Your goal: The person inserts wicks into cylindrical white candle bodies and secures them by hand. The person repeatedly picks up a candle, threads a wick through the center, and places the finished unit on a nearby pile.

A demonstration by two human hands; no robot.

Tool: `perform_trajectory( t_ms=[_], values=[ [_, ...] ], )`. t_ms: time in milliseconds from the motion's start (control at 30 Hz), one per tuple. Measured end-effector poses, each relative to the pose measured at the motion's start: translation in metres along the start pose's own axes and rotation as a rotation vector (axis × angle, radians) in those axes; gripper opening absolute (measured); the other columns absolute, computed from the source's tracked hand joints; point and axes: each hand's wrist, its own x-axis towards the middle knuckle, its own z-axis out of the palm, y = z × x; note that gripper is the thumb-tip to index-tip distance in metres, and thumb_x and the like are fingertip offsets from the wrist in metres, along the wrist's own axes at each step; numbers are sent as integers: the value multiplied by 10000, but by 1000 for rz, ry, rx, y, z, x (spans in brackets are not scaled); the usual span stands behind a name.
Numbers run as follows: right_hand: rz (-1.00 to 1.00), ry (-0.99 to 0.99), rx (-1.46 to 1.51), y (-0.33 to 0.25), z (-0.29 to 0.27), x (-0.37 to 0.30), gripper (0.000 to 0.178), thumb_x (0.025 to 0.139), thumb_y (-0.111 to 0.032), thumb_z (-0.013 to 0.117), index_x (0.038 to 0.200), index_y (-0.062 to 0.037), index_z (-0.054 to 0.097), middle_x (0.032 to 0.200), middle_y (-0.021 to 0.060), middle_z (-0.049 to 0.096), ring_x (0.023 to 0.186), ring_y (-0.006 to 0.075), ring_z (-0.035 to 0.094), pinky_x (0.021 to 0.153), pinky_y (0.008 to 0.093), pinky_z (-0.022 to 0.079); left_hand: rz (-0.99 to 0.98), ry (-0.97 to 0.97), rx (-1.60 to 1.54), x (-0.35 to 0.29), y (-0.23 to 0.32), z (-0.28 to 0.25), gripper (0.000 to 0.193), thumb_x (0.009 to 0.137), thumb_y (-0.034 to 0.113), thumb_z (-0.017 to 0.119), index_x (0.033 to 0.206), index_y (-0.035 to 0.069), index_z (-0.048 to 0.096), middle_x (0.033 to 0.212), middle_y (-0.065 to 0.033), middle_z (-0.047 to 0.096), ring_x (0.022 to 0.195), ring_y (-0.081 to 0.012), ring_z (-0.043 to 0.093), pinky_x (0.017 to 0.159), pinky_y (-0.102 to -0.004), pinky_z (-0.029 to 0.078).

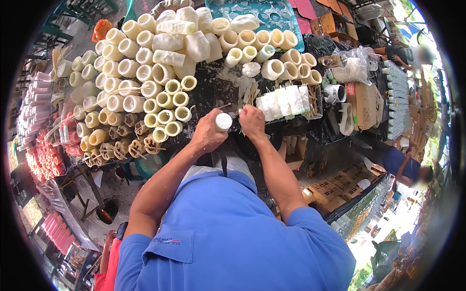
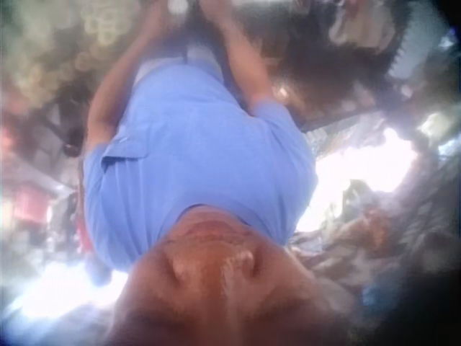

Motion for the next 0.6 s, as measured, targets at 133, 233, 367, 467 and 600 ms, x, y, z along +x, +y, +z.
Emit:
perform_trajectory(
  t_ms=[133, 233, 367, 467, 600],
  values=[
    [183, -10, -169, 18, 41, 27, 275, 949, -249, 684, 955, 5, 787, 905, 286, 759, 860, 484, 744, 808, 538, 592, 78, 76, -93, -3, -22, 13, 596, 768, 284, 910, 1248, 36, 658, 951, -89, 733, 907, -229, 710, 878, -381, 576],
    [243, -54, -252, 23, 44, 32, 269, 940, -238, 677, 916, 2, 797, 904, 281, 765, 836, 479, 747, 797, 542, 593, -42, -5, -121, 0, -33, 16, 560, 772, 329, 940, 1166, 22, 686, 940, -79, 733, 886, -192, 695, 860, -363, 574],
    [149, 23, 4, 15, 24, 30, 280, 925, -241, 708, 876, 19, 798, 878, 262, 772, 782, 454, 752, 757, 539, 591, -112, -99, -271, 8, -41, 23, 521, 775, 299, 941, 1142, 14, 705, 954, -49, 743, 879, -144, 668, 850, -337, 568],
    [210, -8, 530, 1, -4, 31, 206, 947, -196, 803, 922, 8, 793, 766, 84, 764, 638, 206, 705, 619, 378, 557, 92, -59, -100, 18, -37, 28, 580, 714, 247, 931, 1208, 17, 730, 1378, -177, 656, 1251, -256, 647, 1068, -385, 525],
    [404, -161, 1185, -13, -44, 43, 146, 1009, -166, 794, 1022, -23, 768, 795, 7, 719, 622, 73, 629, 553, 234, 501, 272, -70, -2, 41, -20, 30, 628, 666, 243, 914, 1229, 26, 741, 1606, -207, 506, 1420, -387, 556, 1187, -456, 464]
  ],
)
